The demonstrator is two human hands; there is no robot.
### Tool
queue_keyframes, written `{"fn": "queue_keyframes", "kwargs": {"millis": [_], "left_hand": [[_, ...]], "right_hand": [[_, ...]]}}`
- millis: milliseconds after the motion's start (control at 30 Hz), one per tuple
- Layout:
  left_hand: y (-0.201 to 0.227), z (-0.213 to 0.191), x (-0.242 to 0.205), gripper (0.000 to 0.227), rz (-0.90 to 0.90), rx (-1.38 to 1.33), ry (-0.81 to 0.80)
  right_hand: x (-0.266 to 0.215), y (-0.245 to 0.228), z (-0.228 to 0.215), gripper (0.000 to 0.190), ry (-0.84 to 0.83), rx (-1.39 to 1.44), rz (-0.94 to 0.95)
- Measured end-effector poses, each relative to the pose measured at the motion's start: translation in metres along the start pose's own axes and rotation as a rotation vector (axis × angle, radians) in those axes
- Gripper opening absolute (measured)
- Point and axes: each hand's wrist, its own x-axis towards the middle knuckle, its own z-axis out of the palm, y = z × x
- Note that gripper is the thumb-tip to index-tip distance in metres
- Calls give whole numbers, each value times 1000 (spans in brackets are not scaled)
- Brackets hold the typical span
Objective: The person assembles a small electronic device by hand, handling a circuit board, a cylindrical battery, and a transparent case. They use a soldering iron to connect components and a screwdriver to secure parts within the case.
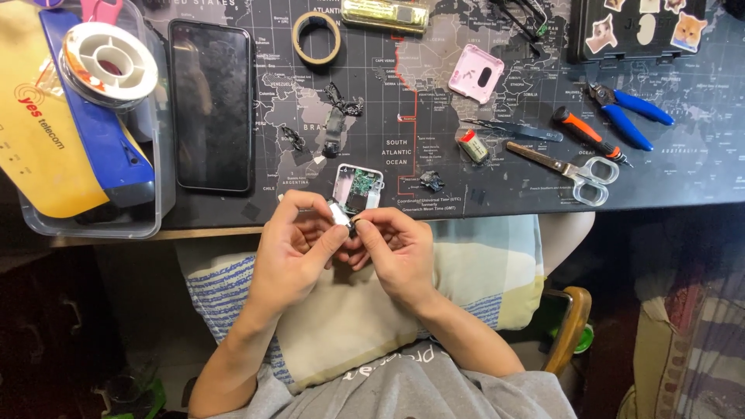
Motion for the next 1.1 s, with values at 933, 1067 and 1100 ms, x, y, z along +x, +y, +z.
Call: {"fn": "queue_keyframes", "kwargs": {"millis": [933,1067,1100], "left_hand": [[-14,-24,32,19,1442,1125,253],[-20,-26,38,21,1541,1090,212],[-20,-27,40,22,1562,1071,197]], "right_hand": [[3,3,-5,8,-25,59,4],[4,0,-9,9,-44,59,46],[5,-1,-10,8,-53,51,64]]}}
